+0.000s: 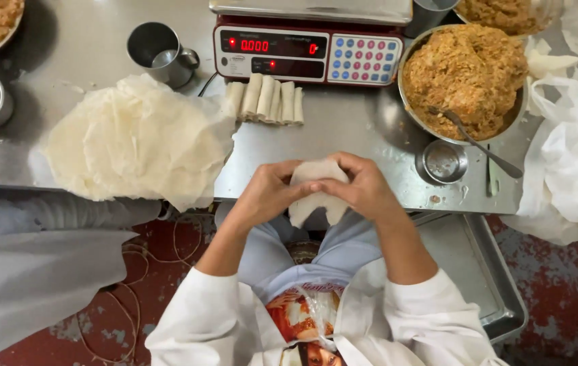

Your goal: Manually rolling lumpia by placing meat filling on wrappers and folding them into cylinders on a production line.

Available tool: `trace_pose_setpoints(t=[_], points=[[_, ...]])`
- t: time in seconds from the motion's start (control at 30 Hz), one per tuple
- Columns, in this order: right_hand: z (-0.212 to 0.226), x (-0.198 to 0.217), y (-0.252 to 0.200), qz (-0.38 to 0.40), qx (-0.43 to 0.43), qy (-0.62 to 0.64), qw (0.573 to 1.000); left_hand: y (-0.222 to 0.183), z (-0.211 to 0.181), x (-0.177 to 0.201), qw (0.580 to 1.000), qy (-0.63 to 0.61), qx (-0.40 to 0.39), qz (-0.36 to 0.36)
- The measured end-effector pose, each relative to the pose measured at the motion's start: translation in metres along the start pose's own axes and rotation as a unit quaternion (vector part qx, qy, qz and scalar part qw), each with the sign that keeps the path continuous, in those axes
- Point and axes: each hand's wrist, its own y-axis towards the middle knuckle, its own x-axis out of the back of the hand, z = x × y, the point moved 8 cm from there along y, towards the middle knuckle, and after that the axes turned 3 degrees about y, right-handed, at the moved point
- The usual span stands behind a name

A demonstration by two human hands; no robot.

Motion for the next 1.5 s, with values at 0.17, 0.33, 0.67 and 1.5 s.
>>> trace_pose_setpoints(t=[0.17, 0.33, 0.67, 1.5], points=[[0.042, 0.061, -0.005, -0.039, 0.148, -0.245, 0.957, 0.018, -0.031, 0.017, 0.954, 0.111, -0.251, -0.118], [0.063, 0.055, -0.039, -0.066, 0.277, -0.366, 0.886, -0.005, -0.031, 0.0, 0.917, 0.179, -0.318, -0.159], [-0.031, 0.079, -0.046, -0.046, 0.141, -0.57, 0.808, -0.024, 0.028, -0.046, 0.855, 0.446, -0.235, -0.125], [0.002, 0.114, -0.004, -0.04, 0.217, -0.584, 0.781, -0.006, 0.051, -0.149, 0.785, 0.468, -0.359, 0.189]])
